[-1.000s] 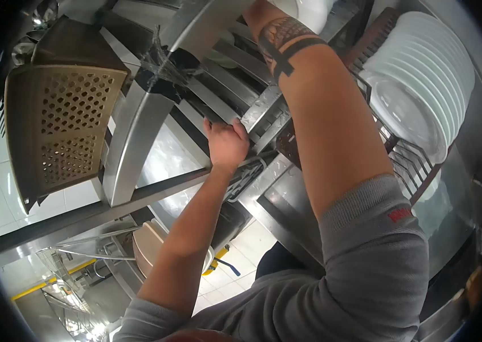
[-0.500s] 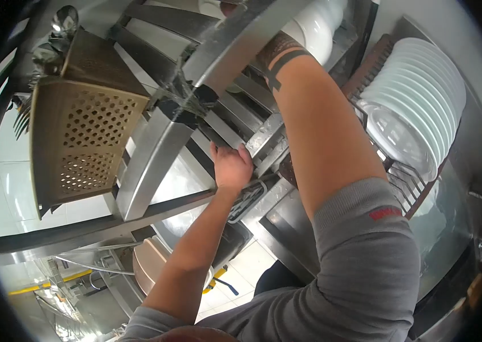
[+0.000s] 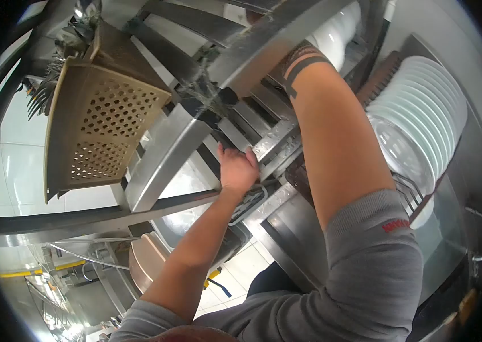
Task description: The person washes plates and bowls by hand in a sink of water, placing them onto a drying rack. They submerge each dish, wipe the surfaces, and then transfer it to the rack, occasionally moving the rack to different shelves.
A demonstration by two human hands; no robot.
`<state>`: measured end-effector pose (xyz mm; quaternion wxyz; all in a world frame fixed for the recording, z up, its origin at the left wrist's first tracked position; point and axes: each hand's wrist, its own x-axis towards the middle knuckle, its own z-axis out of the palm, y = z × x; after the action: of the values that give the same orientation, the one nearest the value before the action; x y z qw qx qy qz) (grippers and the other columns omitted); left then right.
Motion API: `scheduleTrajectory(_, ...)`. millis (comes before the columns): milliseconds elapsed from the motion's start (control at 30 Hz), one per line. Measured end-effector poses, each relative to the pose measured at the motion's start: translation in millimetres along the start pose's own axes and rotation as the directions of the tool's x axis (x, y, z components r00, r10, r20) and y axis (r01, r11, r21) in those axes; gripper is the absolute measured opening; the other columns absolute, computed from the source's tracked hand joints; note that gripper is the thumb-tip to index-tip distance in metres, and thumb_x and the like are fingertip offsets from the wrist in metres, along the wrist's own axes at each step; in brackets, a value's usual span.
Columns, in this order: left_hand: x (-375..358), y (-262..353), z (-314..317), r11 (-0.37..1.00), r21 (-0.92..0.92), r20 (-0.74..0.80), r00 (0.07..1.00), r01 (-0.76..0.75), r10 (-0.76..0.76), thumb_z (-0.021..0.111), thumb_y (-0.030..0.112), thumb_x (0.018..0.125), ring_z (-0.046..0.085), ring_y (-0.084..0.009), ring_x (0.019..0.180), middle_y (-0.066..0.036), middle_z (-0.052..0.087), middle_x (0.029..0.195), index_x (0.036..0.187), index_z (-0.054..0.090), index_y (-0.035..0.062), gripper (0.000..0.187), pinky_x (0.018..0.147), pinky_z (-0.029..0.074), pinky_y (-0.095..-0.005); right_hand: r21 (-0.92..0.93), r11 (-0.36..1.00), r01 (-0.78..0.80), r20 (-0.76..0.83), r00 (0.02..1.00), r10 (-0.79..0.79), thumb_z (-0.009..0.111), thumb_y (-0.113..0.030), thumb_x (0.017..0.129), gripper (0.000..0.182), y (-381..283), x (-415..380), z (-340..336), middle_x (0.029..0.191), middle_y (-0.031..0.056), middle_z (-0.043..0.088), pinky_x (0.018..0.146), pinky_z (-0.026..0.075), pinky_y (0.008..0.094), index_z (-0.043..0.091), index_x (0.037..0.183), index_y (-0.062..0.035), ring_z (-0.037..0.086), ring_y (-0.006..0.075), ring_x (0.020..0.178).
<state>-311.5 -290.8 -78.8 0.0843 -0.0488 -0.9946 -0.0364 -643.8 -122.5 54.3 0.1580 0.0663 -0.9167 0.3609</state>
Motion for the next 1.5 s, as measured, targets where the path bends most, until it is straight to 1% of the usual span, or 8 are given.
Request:
scheduleTrajectory(300, -4, 0, 8, 0.994, 0.096, -0.057, 0.997, -0.050, 0.055, 0.042, 0.029, 0.103, 0.068, -0.0400, 0.098, -0.026, 0.073, 0.084, 0.074, 0.074, -0.0062, 0.056, 0.119, 0.031, -0.0554, -0.283, 0.921, 0.267, 0.002, 0.961, -0.278, 0.062, -0.026, 0.095, 0.041, -35, -146, -33, 0.128, 0.0153, 0.070, 0.105, 0.047, 0.0336, 0.067, 0.130, -0.0073, 0.063, 0.0298, 0.122)
scheduleTrajectory(333, -5, 1, 9, 0.991, 0.126, -0.042, 0.998, -0.048, 0.053, 0.041, 0.030, 0.103, 0.068, -0.0402, 0.097, -0.026, 0.073, 0.082, 0.075, 0.074, -0.0062, 0.056, 0.119, 0.032, -0.0553, -0.365, 0.910, 0.195, 0.456, 0.890, -0.008, 0.063, -0.022, 0.088, 0.035, -76, -191, -113, 0.123, 0.0170, 0.074, 0.102, 0.051, 0.0366, 0.076, 0.116, -0.0075, 0.066, 0.0313, 0.122)
scheduleTrajectory(400, -5, -1, 14, 0.986, 0.155, -0.036, 0.997, -0.055, 0.061, 0.040, 0.030, 0.104, 0.070, -0.0404, 0.093, -0.026, 0.073, 0.080, 0.075, 0.075, -0.0058, 0.058, 0.118, 0.033, -0.0551, -0.109, 0.986, 0.129, 0.424, 0.903, -0.071, 0.064, -0.016, 0.084, 0.021, -66, -267, -153, 0.099, 0.0227, 0.074, 0.084, 0.058, 0.0487, 0.077, 0.090, -0.0001, 0.071, 0.0415, 0.094)
scheduleTrajectory(500, -7, 4, 12, 0.979, 0.191, -0.088, 0.992, -0.068, 0.086, 0.038, 0.031, 0.104, 0.071, -0.0400, 0.089, -0.025, 0.073, 0.078, 0.072, 0.074, -0.0050, 0.060, 0.117, 0.035, -0.0546, 0.199, 0.978, 0.059, 0.127, 0.988, -0.086, 0.059, -0.027, 0.099, 0.027, -46, -413, -268, 0.095, 0.0178, 0.071, 0.079, 0.053, 0.0495, 0.070, 0.106, -0.0035, 0.068, 0.0394, 0.091)
scheduleTrajectory(667, -2, -13, 26, 0.884, 0.409, 0.121, 0.974, -0.225, 0.192, 0.041, 0.030, 0.104, 0.073, -0.0364, 0.073, -0.017, 0.072, 0.069, 0.081, 0.070, 0.0047, 0.044, 0.106, 0.044, -0.0630, -0.065, 0.763, -0.643, 0.468, 0.656, 0.592, 0.070, -0.022, 0.093, 0.021, 53, -630, -405, 0.077, 0.0203, 0.070, 0.072, 0.053, 0.0443, 0.077, 0.094, -0.0021, 0.068, 0.0360, 0.073)
scheduleTrajectory(933, 0, -8, 36, 0.968, 0.250, 0.063, 0.998, -0.035, 0.020, 0.023, 0.038, 0.108, 0.070, -0.0435, 0.104, -0.026, 0.075, 0.092, 0.089, 0.076, -0.0040, 0.070, 0.121, 0.032, -0.0536, -0.366, 0.548, -0.752, 0.460, 0.366, 0.809, 0.066, -0.043, 0.095, 0.046, 216, -843, -308, 0.110, 0.0264, 0.072, 0.091, 0.053, 0.0518, 0.074, 0.112, -0.0007, 0.069, 0.0428, 0.102)
scheduleTrajectory(1400, -2, -12, 33, 0.982, 0.186, -0.043, 0.999, -0.016, 0.025, 0.031, 0.036, 0.107, 0.070, -0.0443, 0.095, -0.030, 0.071, 0.082, 0.073, 0.072, -0.0089, 0.070, 0.119, 0.035, -0.0498, -0.520, 0.749, -0.411, 0.637, 0.398, 0.661, 0.052, -0.044, 0.103, 0.047, 249, -802, -154, 0.120, 0.0186, 0.073, 0.089, 0.056, 0.0442, 0.073, 0.117, -0.0040, 0.071, 0.0336, 0.109)
scheduleTrajectory(1500, -4, 3, 19, 0.983, 0.184, -0.047, 0.999, 0.015, -0.006, 0.033, 0.036, 0.106, 0.069, -0.0433, 0.095, -0.029, 0.072, 0.083, 0.076, 0.074, -0.0082, 0.067, 0.120, 0.034, -0.0499, -0.593, 0.660, -0.462, 0.638, 0.230, 0.735, 0.062, -0.032, 0.097, 0.032, 294, -823, -114, 0.114, 0.0151, 0.075, 0.089, 0.057, 0.0425, 0.075, 0.109, -0.0057, 0.072, 0.0323, 0.105)
